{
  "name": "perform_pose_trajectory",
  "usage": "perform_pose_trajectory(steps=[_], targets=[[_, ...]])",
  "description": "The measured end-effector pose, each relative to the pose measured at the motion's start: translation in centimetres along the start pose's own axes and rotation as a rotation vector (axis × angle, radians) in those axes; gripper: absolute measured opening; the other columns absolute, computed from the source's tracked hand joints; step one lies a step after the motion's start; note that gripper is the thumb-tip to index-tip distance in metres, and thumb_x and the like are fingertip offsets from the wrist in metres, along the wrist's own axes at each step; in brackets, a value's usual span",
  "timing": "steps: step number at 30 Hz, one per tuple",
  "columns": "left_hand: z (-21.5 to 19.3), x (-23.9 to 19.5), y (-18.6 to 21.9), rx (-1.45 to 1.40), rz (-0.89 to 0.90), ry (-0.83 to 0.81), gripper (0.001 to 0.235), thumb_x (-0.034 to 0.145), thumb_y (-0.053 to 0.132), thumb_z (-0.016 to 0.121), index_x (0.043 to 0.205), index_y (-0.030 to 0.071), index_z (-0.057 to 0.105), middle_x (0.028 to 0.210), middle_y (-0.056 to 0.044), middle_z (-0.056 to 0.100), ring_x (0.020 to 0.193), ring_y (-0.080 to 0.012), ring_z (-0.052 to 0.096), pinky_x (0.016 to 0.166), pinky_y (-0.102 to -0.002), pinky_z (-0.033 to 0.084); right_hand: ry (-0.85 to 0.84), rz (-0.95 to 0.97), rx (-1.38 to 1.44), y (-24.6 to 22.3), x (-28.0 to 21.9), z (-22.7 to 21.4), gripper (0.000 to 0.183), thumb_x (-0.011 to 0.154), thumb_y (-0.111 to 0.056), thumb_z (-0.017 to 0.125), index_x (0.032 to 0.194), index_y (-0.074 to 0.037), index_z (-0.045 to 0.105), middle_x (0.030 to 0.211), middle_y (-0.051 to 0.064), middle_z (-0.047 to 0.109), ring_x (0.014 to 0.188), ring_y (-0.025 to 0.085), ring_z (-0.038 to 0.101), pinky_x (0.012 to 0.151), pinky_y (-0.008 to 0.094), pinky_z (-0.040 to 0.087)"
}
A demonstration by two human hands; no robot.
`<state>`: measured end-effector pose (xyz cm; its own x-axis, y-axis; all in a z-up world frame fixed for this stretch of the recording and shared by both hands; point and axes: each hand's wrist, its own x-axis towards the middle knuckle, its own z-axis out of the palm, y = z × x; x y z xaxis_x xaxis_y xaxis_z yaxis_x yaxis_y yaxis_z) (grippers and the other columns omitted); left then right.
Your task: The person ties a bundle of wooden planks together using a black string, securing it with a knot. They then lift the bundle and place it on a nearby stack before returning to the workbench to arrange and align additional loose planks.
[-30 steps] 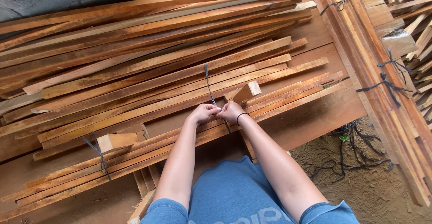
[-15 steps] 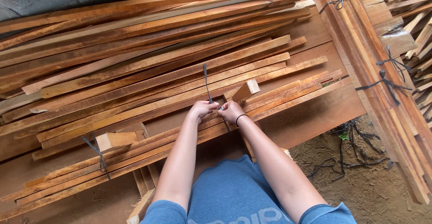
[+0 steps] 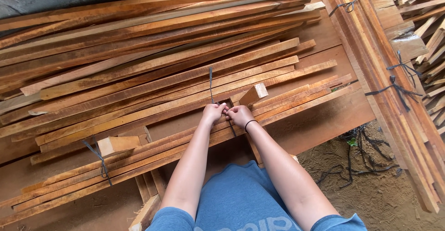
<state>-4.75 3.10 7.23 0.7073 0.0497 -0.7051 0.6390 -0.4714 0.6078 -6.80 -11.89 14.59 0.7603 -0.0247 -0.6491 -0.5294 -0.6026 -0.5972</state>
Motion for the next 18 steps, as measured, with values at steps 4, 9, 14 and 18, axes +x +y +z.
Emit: perform_pose_trajectory(steps=[4, 9, 14, 18], targets=[[0.5, 0.9, -0.7, 0.086, 0.014, 0.028, 0.036, 0.086, 0.068, 0.062, 0.072, 0.04, 0.08, 0.062, 0.014, 0.071, 0.081, -0.0124, 0.074, 0.078, -0.026, 0.056, 0.077, 0.02, 0.015, -0.3, -1.6, -0.1, 0.018, 0.087, -0.03, 0.068, 0.094, -0.021, 0.082, 0.069, -0.002, 0.077, 0.069, 0.01, 0.076, 0.071, 0.023, 0.058], [0.1, 1.4, -0.3, 0.133, 0.112, 0.049, 0.034, 0.09, 0.058, 0.064, 0.076, 0.032, 0.081, 0.086, -0.001, 0.079, 0.105, -0.0296, 0.072, 0.088, -0.04, 0.057, 0.371, -0.349, -0.175, 1.3, -2.2, 0.9, 0.009, 0.087, -0.022, 0.075, 0.084, -0.014, 0.077, 0.083, 0.006, 0.072, 0.084, 0.024, 0.073, 0.076, 0.035, 0.059], [-1.0, 2.2, 0.4, 0.23, 0.093, 0.132, 0.027, 0.093, 0.047, 0.067, 0.081, 0.029, 0.083, 0.092, -0.007, 0.079, 0.108, -0.0333, 0.072, 0.092, -0.042, 0.057, 0.322, -0.465, -0.3, 1.6, -7.0, 1.0, 0.011, 0.091, -0.013, 0.063, 0.085, -0.003, 0.065, 0.088, 0.014, 0.062, 0.091, 0.034, 0.069, 0.078, 0.042, 0.059], [-0.3, 2.6, 1.4, 0.249, 0.044, 0.16, 0.021, 0.09, 0.046, 0.071, 0.082, 0.03, 0.083, 0.091, -0.004, 0.079, 0.108, -0.0317, 0.072, 0.092, -0.043, 0.057, 0.292, -0.455, -0.339, 1.6, -7.6, 0.3, 0.013, 0.092, -0.017, 0.063, 0.087, -0.005, 0.063, 0.088, 0.014, 0.06, 0.093, 0.035, 0.069, 0.077, 0.044, 0.059]])
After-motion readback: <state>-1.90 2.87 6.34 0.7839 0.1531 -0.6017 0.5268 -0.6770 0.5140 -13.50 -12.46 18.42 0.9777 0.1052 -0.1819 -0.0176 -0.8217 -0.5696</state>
